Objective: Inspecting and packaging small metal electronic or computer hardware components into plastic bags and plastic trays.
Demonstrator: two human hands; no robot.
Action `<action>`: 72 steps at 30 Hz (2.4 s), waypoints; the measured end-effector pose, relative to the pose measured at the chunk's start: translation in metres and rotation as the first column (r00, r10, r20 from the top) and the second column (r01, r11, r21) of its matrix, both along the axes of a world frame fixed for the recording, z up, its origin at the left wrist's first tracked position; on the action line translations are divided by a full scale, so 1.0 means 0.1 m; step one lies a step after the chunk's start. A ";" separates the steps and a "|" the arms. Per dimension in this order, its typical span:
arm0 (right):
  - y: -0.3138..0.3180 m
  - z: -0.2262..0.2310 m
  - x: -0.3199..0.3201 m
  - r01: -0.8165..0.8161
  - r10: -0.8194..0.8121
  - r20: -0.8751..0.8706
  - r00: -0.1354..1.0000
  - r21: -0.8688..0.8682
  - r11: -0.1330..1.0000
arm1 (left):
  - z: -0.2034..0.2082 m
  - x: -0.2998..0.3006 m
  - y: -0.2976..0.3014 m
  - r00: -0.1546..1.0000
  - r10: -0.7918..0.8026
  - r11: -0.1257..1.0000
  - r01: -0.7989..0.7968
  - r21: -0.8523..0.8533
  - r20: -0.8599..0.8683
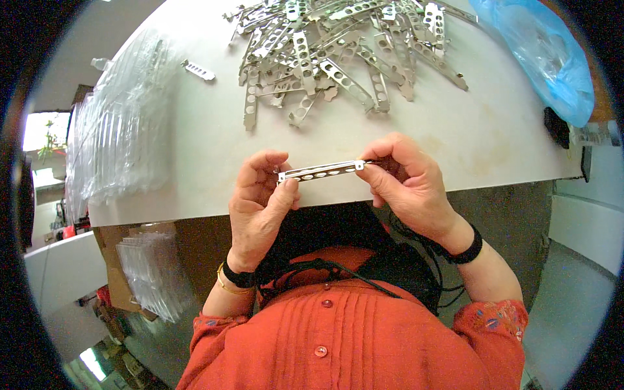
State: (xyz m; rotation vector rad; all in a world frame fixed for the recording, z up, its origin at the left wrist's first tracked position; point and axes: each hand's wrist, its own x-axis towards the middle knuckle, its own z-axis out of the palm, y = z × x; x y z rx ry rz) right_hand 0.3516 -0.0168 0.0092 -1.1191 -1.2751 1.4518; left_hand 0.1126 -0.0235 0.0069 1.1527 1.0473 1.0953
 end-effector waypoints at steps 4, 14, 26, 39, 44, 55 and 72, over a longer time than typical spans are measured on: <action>-0.02 -0.02 -0.01 0.001 -0.001 0.000 1.000 -0.013 1.000 | 0.01 -0.01 0.00 1.000 0.001 1.000 -0.001 -0.026 0.010; -0.02 0.01 -0.05 -0.015 0.015 -0.024 1.000 -0.026 1.000 | -0.10 -0.10 0.01 0.984 -0.049 0.990 0.070 0.123 -0.171; 0.06 0.03 -0.09 -0.126 0.122 -0.110 0.986 -0.028 0.992 | -0.09 -0.15 0.02 0.995 -0.050 0.991 0.061 0.123 -0.087; 0.08 0.00 -0.15 -0.063 0.064 -0.003 0.998 0.101 0.993 | -0.10 -0.13 0.07 0.989 -0.073 0.987 0.090 0.134 -0.127; 0.06 -0.02 -0.16 -0.057 0.051 0.048 0.998 0.147 0.987 | -0.10 -0.12 0.06 0.985 -0.083 0.982 0.106 0.154 -0.153; 0.03 0.01 -0.11 -0.062 0.045 0.117 0.992 0.146 0.987 | 0.09 -0.03 0.00 0.888 -0.009 0.962 0.132 0.237 -0.459; -0.13 0.24 0.03 -0.095 -0.046 0.263 0.964 0.497 0.862 | 0.40 0.18 -0.06 0.785 -0.171 0.909 0.359 0.213 -0.595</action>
